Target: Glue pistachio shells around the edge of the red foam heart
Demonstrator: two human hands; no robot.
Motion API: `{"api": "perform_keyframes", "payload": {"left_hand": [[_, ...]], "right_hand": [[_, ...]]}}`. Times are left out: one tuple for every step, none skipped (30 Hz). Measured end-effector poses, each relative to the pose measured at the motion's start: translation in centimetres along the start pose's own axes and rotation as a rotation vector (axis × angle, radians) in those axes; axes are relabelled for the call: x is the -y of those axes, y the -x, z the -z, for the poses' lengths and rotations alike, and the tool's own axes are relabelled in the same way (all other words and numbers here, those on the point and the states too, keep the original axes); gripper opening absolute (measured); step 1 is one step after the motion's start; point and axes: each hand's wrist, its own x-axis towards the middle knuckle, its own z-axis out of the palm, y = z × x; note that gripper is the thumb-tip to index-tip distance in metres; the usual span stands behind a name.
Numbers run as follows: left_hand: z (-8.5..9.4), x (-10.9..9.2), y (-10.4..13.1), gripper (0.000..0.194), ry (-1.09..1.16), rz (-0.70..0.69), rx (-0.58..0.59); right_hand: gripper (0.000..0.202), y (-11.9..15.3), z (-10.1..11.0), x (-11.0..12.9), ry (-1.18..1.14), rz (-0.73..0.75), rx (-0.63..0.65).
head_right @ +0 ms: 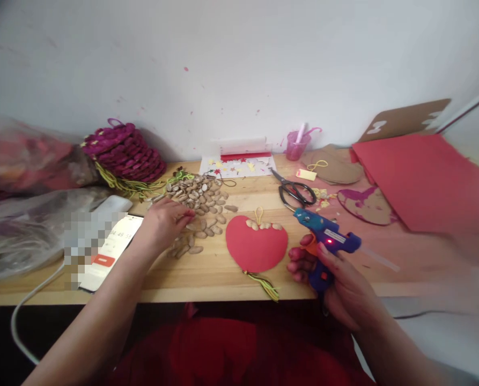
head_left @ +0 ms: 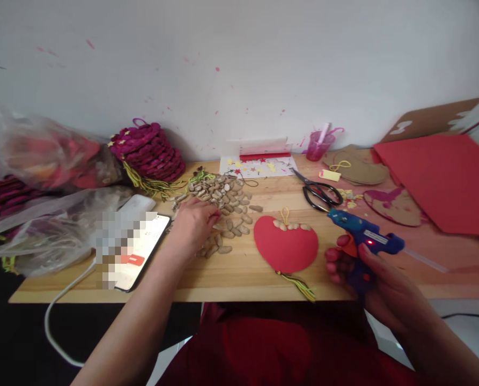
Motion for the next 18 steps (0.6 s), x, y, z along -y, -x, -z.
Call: {"api": "perform_keyframes", "payload": {"left_hand": [[0.0, 0.0, 0.0, 0.017, -0.01, -0.006, 0.006], [0.0, 0.0, 0.0, 0.018, -0.021, -0.008, 0.013], [0.0, 0.0, 0.0, 0.019, -0.03, -0.009, 0.019], [0.0, -0.1, 0.0, 0.02, -0.035, -0.005, 0.023], [0.2, -0.3, 0.1, 0.02, -0.033, 0.007, 0.016], [0.4, -0.5, 0.2, 0.019, -0.014, 0.029, -0.004], [0.7, -0.9, 0.2, 0.018, 0.032, 0.071, -0.036], [1.0, -1.3, 0.3, 0.015, 0.113, 0.134, -0.071], [1.4, -2.0, 0.4, 0.012, 0.231, 0.212, -0.1], [1.7, -2.7, 0.4, 0.011, 0.386, 0.3, -0.111], [2.0, -3.5, 0.4, 0.012, 0.57, 0.382, -0.094], [2.2, -4.3, 0.4, 0.014, 0.768, 0.446, -0.062], [2.3, -5.2, 0.4, 0.017, 0.967, 0.489, -0.027], [2.3, -6.1, 0.4, 0.02, 1.16, 0.523, 0.013], [2.2, -6.9, 0.4, 0.024, 1.33, 0.565, 0.051], [2.0, -7.6, 0.4, 0.027, 1.472, 0.608, 0.102], [1.8, -8.2, 0.4, 0.029, 1.582, 0.65, 0.149], [1.5, -8.8, 0.5, 0.031, 1.666, 0.686, 0.19]], "right_hand": [[0.024, 0.0, 0.0, -0.1, 0.008, 0.011, 0.003], [0.026, 0.0, 0.1, -0.1, 0.016, 0.024, 0.004], [0.027, 0.1, 0.1, -0.2, 0.023, 0.041, 0.006], [0.027, 0.2, 0.1, -0.2, 0.031, 0.056, 0.012], [0.027, 0.2, 0.1, -0.3, 0.039, 0.067, 0.021], [0.027, 0.3, 0.0, -0.3, 0.048, 0.075, 0.031], [0.027, 0.4, -0.1, -0.3, 0.062, 0.08, 0.041], [0.028, 0.5, -0.3, -0.3, 0.082, 0.081, 0.05], [0.028, 0.6, -0.5, -0.3, 0.109, 0.08, 0.051], [0.029, 0.7, -0.8, -0.3, 0.143, 0.083, 0.047], [0.03, 0.9, -1.0, -0.2, 0.18, 0.091, 0.041], [0.029, 1.1, -1.3, -0.2, 0.218, 0.105, 0.039], [0.029, 1.4, -1.6, -0.1, 0.253, 0.122, 0.041], [0.029, 1.7, -1.8, 0.1, 0.286, 0.142, 0.051], [0.029, 2.1, -2.1, 0.2, 0.323, 0.157, 0.072], [0.031, 2.5, -2.3, 0.4, 0.366, 0.17, 0.105], [0.033, 3.0, -2.5, 0.7, 0.418, 0.178, 0.149], [0.036, 3.4, -2.7, 0.9, 0.478, 0.184, 0.193]]}}
